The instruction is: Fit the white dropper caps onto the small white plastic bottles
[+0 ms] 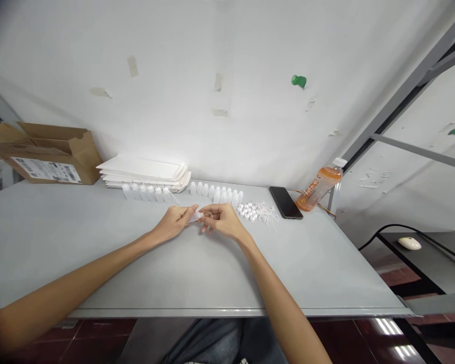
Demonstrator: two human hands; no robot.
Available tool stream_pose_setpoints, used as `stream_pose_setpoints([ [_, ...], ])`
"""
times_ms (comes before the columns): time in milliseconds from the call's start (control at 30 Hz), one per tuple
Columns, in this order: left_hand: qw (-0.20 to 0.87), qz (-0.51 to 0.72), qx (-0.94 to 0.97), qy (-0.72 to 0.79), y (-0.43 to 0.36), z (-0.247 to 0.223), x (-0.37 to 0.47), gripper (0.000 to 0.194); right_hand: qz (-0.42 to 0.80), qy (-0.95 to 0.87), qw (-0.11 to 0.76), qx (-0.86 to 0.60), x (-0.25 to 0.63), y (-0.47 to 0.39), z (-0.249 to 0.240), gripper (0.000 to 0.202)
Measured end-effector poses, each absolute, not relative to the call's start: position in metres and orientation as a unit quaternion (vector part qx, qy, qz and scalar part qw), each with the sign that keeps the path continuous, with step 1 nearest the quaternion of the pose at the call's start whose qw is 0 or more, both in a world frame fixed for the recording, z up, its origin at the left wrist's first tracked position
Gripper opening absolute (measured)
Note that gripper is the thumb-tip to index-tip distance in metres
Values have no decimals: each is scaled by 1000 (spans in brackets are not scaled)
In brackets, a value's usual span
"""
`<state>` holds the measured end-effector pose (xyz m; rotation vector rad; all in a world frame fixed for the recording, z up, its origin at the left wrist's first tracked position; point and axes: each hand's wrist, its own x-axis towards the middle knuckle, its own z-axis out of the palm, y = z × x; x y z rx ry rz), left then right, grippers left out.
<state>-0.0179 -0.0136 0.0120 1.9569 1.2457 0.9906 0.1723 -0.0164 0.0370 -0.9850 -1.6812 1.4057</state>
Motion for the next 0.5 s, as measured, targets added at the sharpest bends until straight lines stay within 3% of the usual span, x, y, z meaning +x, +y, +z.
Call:
stream_pose_setpoints([
  [500,357,365,718,473,-14,11,-18,56,521,-681,340,-387,172,-19,39,32],
])
